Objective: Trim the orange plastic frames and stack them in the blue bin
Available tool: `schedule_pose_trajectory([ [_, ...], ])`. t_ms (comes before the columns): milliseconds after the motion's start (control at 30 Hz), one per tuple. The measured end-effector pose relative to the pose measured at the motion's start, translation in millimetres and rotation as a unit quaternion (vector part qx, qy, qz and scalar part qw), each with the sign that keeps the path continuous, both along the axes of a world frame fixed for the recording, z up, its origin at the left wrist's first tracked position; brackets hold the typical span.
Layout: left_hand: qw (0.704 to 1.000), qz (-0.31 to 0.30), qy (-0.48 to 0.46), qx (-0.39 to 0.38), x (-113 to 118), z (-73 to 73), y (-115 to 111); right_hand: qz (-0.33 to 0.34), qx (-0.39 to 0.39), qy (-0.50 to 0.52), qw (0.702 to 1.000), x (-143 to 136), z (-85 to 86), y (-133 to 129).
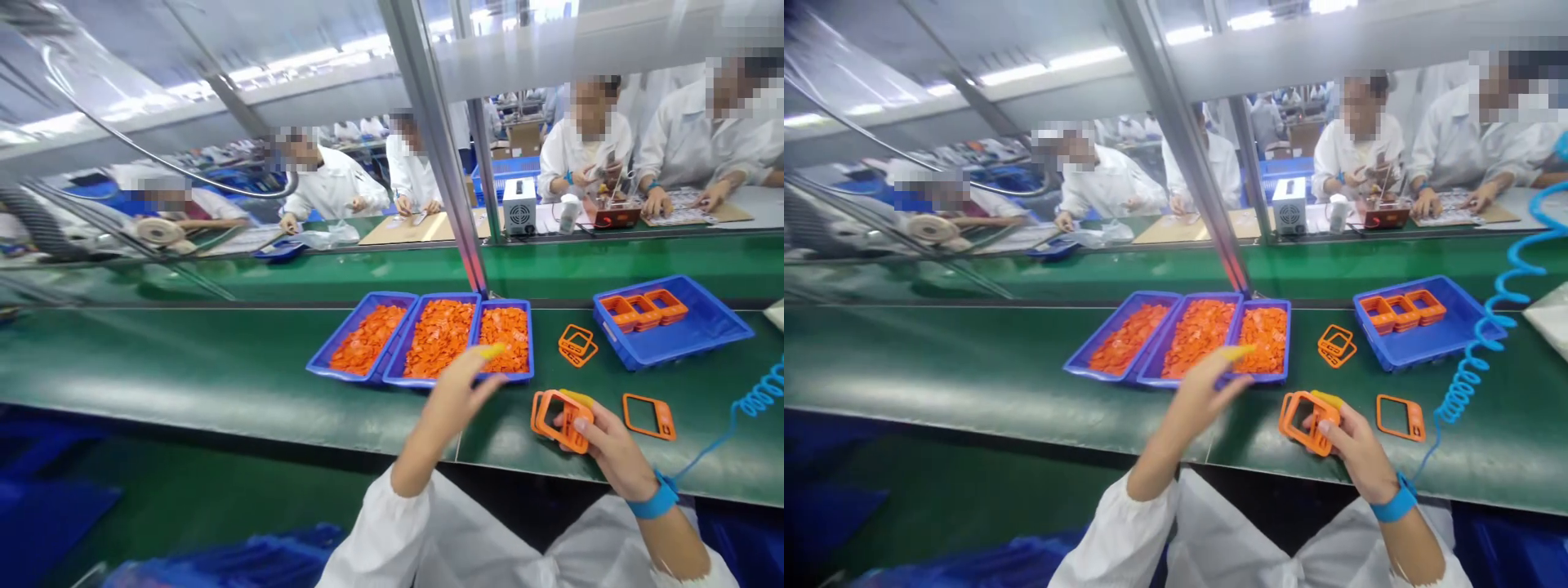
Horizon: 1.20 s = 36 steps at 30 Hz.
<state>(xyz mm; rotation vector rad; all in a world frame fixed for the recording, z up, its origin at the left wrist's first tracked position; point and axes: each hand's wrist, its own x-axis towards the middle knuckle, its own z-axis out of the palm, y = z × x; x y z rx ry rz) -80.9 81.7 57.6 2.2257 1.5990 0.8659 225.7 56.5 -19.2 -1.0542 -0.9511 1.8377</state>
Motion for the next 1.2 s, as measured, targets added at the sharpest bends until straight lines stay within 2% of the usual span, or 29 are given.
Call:
schedule_pose_trajectory([
  [67,0.989,0.141,0.025,-0.030,-36.7,-1.3,24.0,0.007,-0.003,0.011,1.000,1.5,-1.6,0.0],
  [133,0.977,0.189,0.068,-0.075,-64.5,-4.7,50.0,0.009,-0.002,0.017,1.000,1.2,-1.3,-0.1],
  [200,0.973,0.192,0.087,-0.092,-78.5,-9.6,70.2,-0.002,-0.003,0.019,1.000,-0.7,0.2,-0.4],
  [300,0.973,0.193,0.087,-0.091,-80.4,-15.9,84.1,-0.027,-0.009,0.027,0.999,-4.5,1.4,-1.4],
  [400,0.972,0.208,0.068,-0.090,-79.3,-15.5,86.9,-0.049,-0.017,0.044,0.998,-7.4,-1.2,-1.7],
  [533,0.971,0.219,0.007,-0.090,-79.2,-1.9,79.1,-0.070,-0.010,0.059,0.996,-9.7,-8.8,-1.0],
  [600,0.972,0.213,-0.058,-0.078,-66.4,5.0,63.0,-0.077,-0.005,0.064,0.995,-11.5,-11.7,-1.2],
  [700,0.967,0.171,-0.176,-0.068,-19.4,5.4,20.6,-0.094,0.001,0.061,0.994,-16.1,-12.2,-2.5],
  [767,0.966,0.121,-0.208,-0.097,24.9,-3.7,-12.5,-0.110,0.005,0.060,0.992,-20.0,-10.4,-3.4],
  [867,0.952,0.061,-0.280,-0.110,88.5,-28.4,-48.9,-0.127,0.014,0.060,0.990,-24.2,-6.9,-5.0],
  [933,0.956,0.063,-0.282,-0.058,118.2,-46.5,-58.4,-0.135,0.024,0.050,0.989,-24.8,-5.0,-6.3],
  [1000,0.964,0.093,-0.249,0.018,135.7,-61.5,-59.8,-0.135,0.034,0.046,0.989,-24.0,-3.6,-7.6],
  [1100,0.965,0.132,-0.191,0.120,146.2,-74.7,-57.4,-0.130,0.036,0.059,0.989,-22.2,-2.2,-9.3],
  [1200,0.965,0.126,-0.167,0.158,149.4,-78.5,-56.1,-0.136,0.036,0.076,0.987,-21.7,-2.2,-10.8],
])
